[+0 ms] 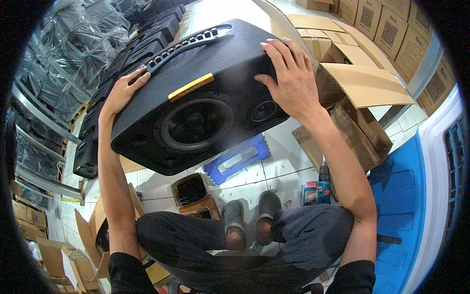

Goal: The person uses a cordless drill to fasten screws into a portable speaker, then wipes the surface with a cloth. The person places the finished speaker on a stack of similar units.

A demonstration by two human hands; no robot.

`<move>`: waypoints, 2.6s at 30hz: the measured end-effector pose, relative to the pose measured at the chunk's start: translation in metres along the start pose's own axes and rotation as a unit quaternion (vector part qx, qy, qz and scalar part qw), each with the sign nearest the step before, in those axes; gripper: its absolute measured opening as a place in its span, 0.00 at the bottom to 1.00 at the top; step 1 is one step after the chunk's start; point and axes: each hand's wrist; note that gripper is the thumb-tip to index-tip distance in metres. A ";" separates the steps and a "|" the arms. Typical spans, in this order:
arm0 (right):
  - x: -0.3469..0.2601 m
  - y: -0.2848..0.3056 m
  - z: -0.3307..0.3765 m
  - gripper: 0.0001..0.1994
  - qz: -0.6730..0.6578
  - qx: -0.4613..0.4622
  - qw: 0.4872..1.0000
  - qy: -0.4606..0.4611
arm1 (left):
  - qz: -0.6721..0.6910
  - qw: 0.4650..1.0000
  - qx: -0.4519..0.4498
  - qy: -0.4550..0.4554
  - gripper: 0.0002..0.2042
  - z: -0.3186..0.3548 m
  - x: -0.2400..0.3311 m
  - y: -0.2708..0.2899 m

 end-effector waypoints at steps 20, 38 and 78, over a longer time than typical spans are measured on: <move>0.006 -0.002 -0.005 0.34 0.009 0.004 1.000 0.006 | -0.003 1.000 0.004 0.002 0.48 -0.010 0.001 0.001; 0.006 -0.002 -0.004 0.34 0.002 0.000 1.000 0.002 | -0.014 1.000 0.003 -0.002 0.48 -0.010 0.001 0.002; 0.006 -0.003 -0.004 0.35 0.007 0.004 1.000 0.003 | -0.012 1.000 0.001 -0.003 0.49 -0.009 0.003 0.002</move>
Point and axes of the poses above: each hand's wrist, its own z-axis away from the middle knuckle, its own y-axis out of the back of the hand, x = y × z, and after that the axes turned 9 degrees about y, right-handed
